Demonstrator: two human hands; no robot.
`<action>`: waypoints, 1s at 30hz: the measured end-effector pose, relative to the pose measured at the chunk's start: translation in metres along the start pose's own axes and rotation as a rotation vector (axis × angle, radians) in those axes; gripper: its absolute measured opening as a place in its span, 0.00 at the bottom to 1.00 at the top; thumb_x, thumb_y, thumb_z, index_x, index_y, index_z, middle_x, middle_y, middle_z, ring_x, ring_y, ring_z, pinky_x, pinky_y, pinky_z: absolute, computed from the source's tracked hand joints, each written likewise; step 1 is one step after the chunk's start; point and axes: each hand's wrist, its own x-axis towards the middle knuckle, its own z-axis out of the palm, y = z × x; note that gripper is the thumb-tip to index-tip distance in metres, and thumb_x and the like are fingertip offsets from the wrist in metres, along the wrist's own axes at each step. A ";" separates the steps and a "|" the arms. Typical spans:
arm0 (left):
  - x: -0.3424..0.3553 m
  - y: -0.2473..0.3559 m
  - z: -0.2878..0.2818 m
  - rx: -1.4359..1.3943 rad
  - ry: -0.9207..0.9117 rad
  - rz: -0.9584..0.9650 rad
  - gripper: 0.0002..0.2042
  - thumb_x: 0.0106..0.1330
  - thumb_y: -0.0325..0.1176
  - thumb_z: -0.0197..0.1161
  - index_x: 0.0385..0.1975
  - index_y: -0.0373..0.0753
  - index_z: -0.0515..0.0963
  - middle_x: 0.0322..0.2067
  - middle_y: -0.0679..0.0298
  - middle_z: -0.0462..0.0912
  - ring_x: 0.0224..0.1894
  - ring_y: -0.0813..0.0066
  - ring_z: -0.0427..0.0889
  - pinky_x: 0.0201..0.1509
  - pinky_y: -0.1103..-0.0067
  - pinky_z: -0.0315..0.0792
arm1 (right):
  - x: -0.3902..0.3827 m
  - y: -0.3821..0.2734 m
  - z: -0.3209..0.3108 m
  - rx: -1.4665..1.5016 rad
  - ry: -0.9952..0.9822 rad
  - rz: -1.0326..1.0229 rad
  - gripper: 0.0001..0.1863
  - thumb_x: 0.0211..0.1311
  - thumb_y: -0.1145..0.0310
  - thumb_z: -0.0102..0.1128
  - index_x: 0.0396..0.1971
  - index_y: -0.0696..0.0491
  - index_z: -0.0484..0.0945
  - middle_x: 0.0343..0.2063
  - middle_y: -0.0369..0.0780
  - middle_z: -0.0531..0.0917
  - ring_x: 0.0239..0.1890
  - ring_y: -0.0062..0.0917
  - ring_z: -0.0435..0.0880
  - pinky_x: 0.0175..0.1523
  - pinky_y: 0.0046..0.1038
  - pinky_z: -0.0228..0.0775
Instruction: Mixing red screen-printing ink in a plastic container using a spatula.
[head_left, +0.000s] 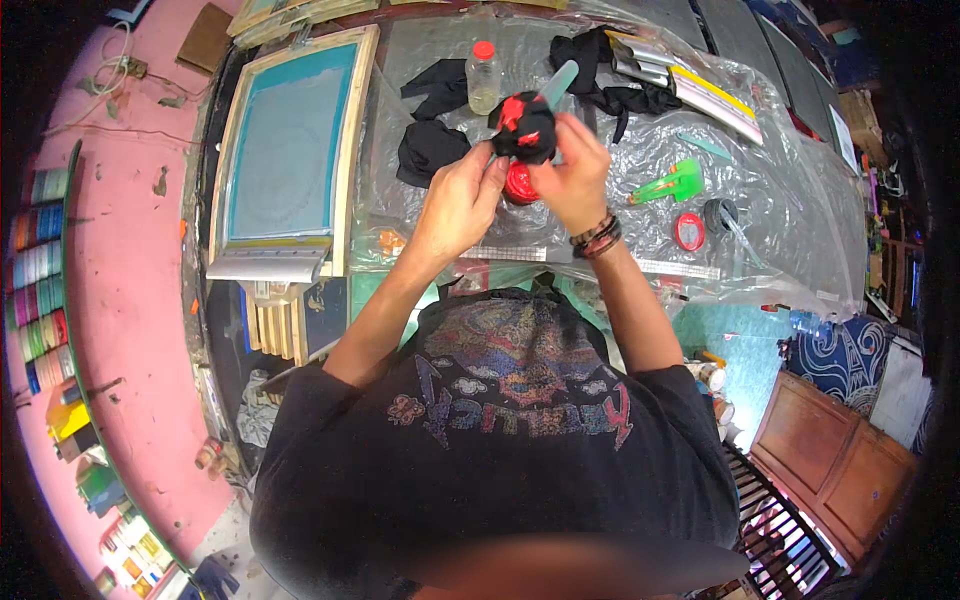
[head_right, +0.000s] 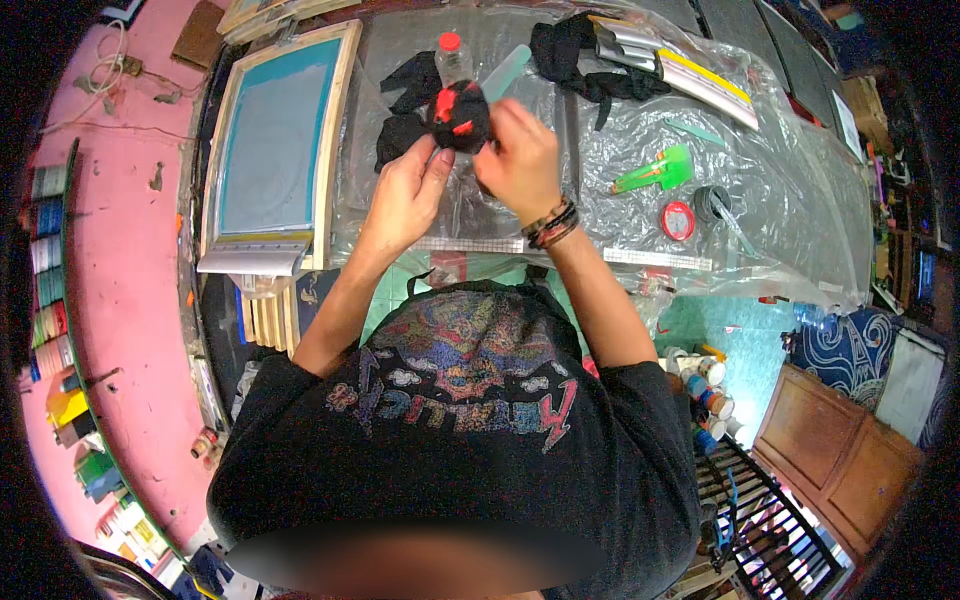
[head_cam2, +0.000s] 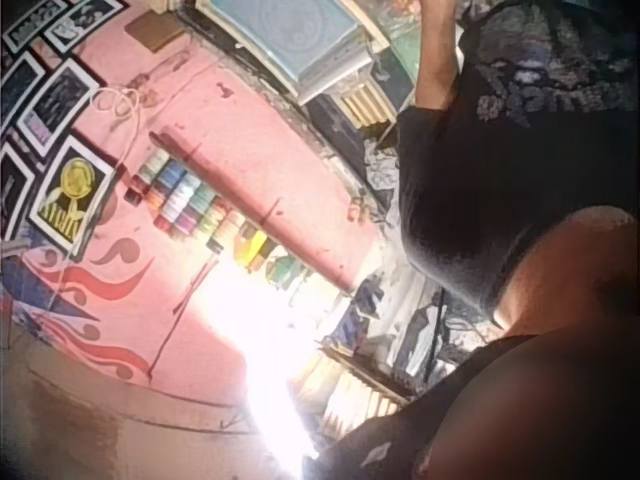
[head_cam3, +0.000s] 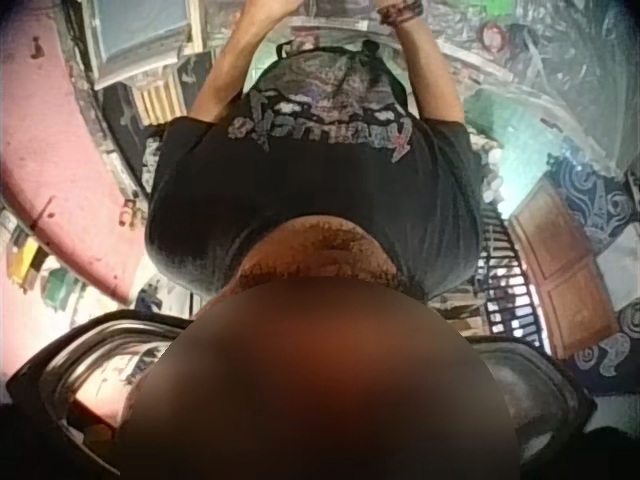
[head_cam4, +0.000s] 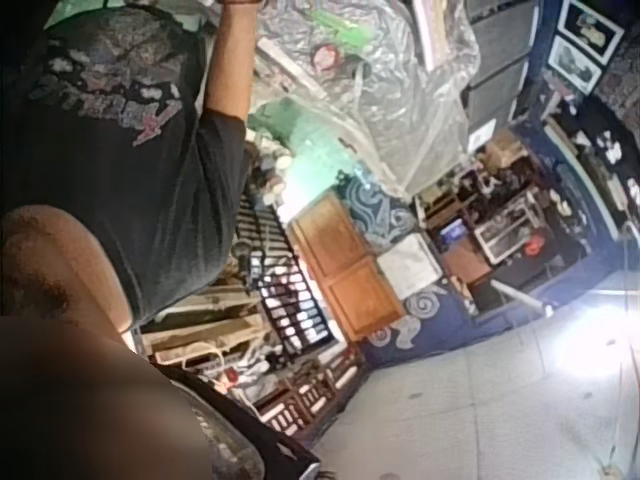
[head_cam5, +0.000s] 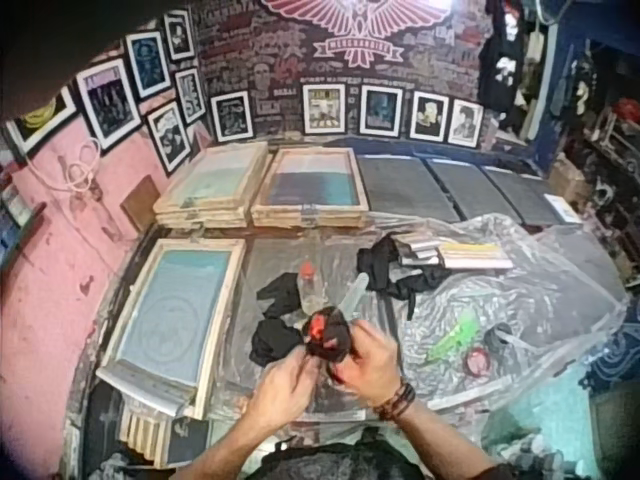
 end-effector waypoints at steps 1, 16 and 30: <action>-0.002 -0.004 0.001 -0.004 0.011 -0.007 0.15 0.75 0.37 0.53 0.51 0.31 0.75 0.31 0.43 0.82 0.37 0.40 0.83 0.40 0.60 0.74 | 0.007 0.015 -0.001 -0.083 -0.037 0.020 0.10 0.47 0.75 0.65 0.32 0.59 0.77 0.29 0.47 0.79 0.30 0.44 0.82 0.33 0.38 0.73; -0.001 -0.022 0.008 -0.042 0.105 0.139 0.20 0.64 0.34 0.57 0.54 0.29 0.73 0.37 0.38 0.81 0.44 0.37 0.81 0.45 0.57 0.74 | -0.002 -0.014 0.012 -0.041 -0.103 0.117 0.12 0.46 0.74 0.63 0.33 0.56 0.74 0.24 0.47 0.78 0.27 0.45 0.81 0.31 0.40 0.72; -0.002 -0.005 0.011 -0.114 -0.040 -0.098 0.24 0.59 0.30 0.67 0.55 0.29 0.72 0.35 0.53 0.83 0.36 0.73 0.82 0.43 0.73 0.76 | 0.013 0.011 0.007 -0.037 -0.050 0.303 0.08 0.49 0.77 0.62 0.31 0.56 0.75 0.23 0.47 0.81 0.28 0.44 0.84 0.31 0.38 0.73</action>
